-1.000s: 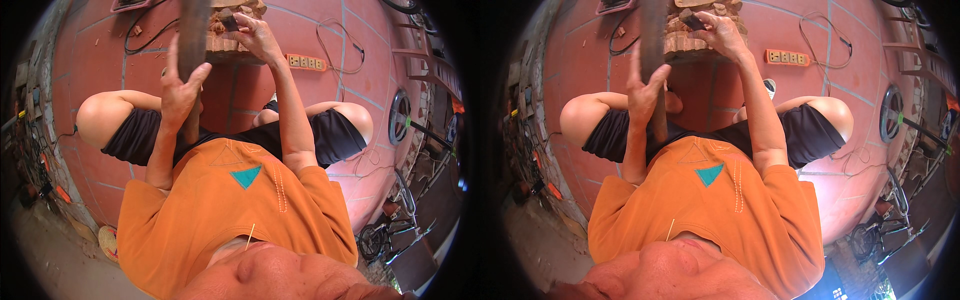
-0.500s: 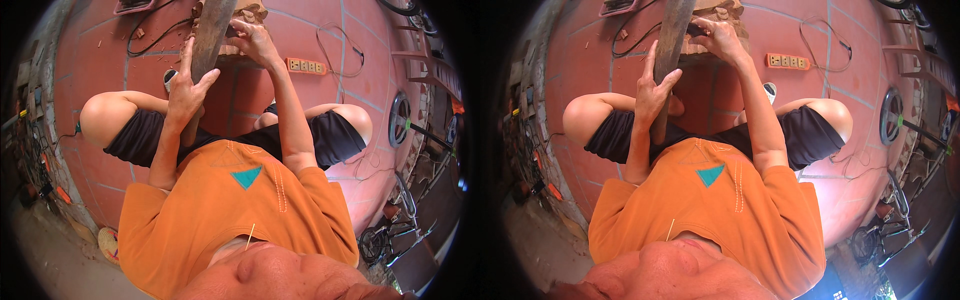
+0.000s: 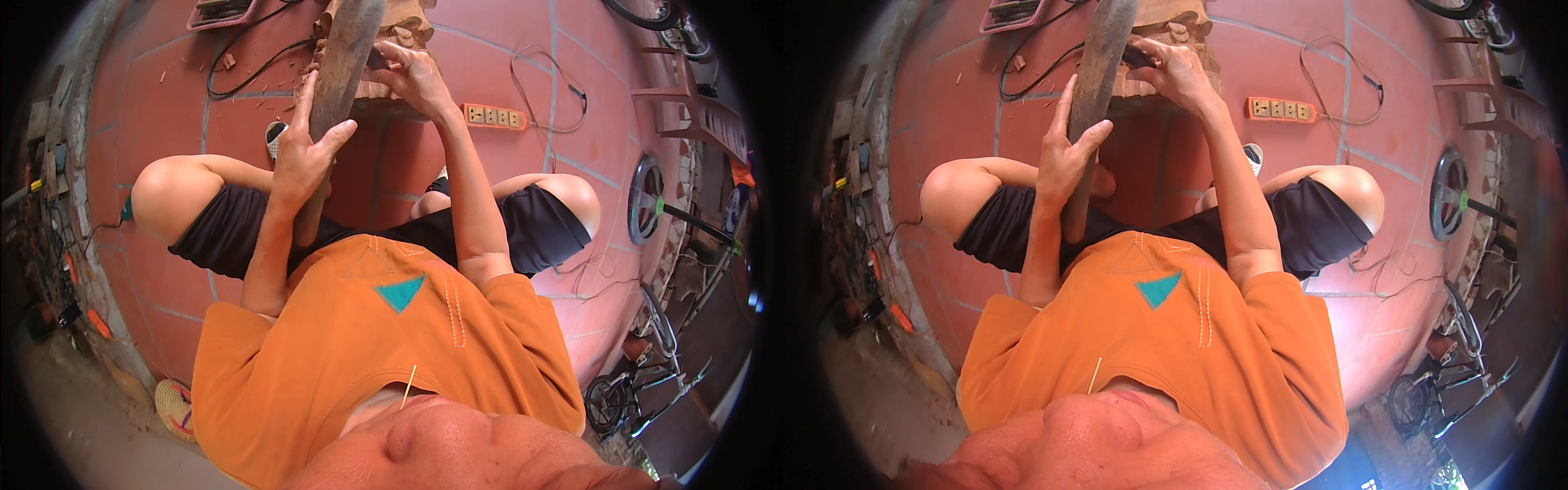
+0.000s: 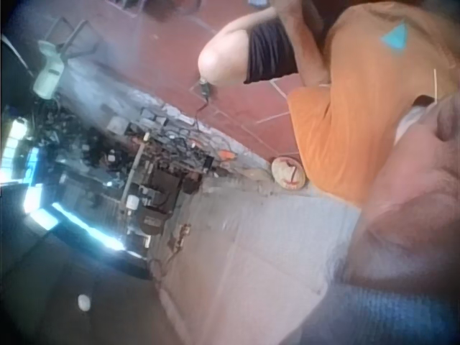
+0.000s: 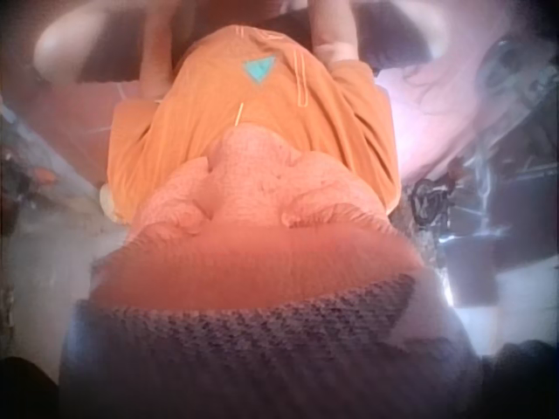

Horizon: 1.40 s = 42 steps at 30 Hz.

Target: The person sits on the floor and carves a wooden block using a chisel and mallet. They repeatedly strike the chisel to remove wood chips and shape the piece.

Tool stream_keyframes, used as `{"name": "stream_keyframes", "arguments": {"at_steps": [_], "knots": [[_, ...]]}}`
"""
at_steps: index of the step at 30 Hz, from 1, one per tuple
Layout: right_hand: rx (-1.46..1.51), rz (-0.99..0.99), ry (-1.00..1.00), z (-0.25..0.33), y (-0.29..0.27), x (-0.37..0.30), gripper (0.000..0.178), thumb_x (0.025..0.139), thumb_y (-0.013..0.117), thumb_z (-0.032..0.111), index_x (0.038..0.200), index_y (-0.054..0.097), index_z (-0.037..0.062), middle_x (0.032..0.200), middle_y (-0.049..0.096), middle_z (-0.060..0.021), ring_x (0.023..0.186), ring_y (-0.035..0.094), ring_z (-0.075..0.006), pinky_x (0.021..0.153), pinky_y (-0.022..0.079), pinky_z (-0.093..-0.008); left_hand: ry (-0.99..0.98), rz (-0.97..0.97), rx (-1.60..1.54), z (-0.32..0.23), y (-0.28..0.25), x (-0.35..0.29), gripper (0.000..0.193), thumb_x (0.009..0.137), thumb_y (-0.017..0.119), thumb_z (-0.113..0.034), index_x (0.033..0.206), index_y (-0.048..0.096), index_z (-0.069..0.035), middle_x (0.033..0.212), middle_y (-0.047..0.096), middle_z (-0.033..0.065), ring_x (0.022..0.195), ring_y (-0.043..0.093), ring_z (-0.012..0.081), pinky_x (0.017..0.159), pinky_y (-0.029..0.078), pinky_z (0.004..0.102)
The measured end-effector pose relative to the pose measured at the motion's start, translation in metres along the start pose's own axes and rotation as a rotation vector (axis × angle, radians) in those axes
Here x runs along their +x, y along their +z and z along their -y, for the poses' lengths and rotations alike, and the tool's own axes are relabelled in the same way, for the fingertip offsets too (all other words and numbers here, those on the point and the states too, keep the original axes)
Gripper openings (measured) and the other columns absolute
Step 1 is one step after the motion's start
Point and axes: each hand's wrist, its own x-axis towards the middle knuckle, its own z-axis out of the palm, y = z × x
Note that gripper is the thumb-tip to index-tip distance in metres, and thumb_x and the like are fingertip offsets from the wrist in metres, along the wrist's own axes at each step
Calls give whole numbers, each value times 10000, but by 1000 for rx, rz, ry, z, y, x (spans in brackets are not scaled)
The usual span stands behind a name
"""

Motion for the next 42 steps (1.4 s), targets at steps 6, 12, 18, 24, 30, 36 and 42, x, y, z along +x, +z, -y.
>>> {"name": "stream_keyframes", "arguments": {"at_steps": [6, 12, 18, 24, 30, 36, 42], "knots": [[245, -54, 67, -18, -18, -3, 368, 913, 800, 176, 1223, 660, 37, 1032, 754, -73, 895, 686, -135, 792, 559, -316, -98, -2, -270, -7, -7, -3, 810, 959, 746, -214, 1611, 304, -27, 972, 645, 45, 639, 562, 73, 552, 494, 227], [186, -107, 65, -15, -33, -9, 366, 894, 820, 224, 1154, 651, 30, 1014, 764, -97, 843, 686, -137, 756, 553, -339, -27, -11, -267, -18, -16, -7, 782, 963, 737, -196, 1602, 319, -27, 979, 638, 35, 662, 563, 67, 563, 494, 219], [157, -41, 17, -2, -21, -2, 438, 872, 835, 230, 1202, 634, 23, 1003, 743, -110, 837, 703, -174, 752, 561, -363, -16, -22, -351, -15, -11, -7, 782, 961, 740, -187, 1599, 318, -26, 977, 634, 29, 665, 563, 68, 566, 496, 217], [-2, 47, -80, 4, -18, 2, 431, 878, 817, 166, 1231, 608, 34, 1026, 731, -145, 861, 736, -266, 771, 576, -407, -34, -26, -360, -9, -12, -4, 775, 970, 731, -175, 1602, 308, -27, 987, 639, 31, 665, 567, 70, 562, 498, 218], [-49, 92, -8, 4, -19, 2, 424, 881, 813, 163, 1226, 602, 35, 1027, 731, -166, 865, 756, -283, 736, 581, -406, -53, -54, -373, -7, -13, -6, 778, 964, 741, -160, 1600, 314, -26, 1003, 640, 35, 686, 572, 72, 579, 502, 222], [-46, 185, -25, -9, -27, 6, 461, 921, 790, 141, 1324, 578, 72, 1099, 757, -95, 970, 752, -195, 831, 603, -369, -59, -69, -340, -2, -13, 0, 781, 963, 746, -158, 1598, 314, -16, 1022, 642, 43, 706, 574, 73, 593, 502, 222], [-77, 236, -215, -14, -22, 10, 573, 892, 790, 170, 1375, 506, 52, 1073, 708, -217, 977, 712, -393, 818, 559, -458, -89, -67, -319, 5, -8, 3, 789, 961, 749, -156, 1602, 310, -16, 1027, 645, 45, 707, 572, 75, 598, 499, 221]]}}
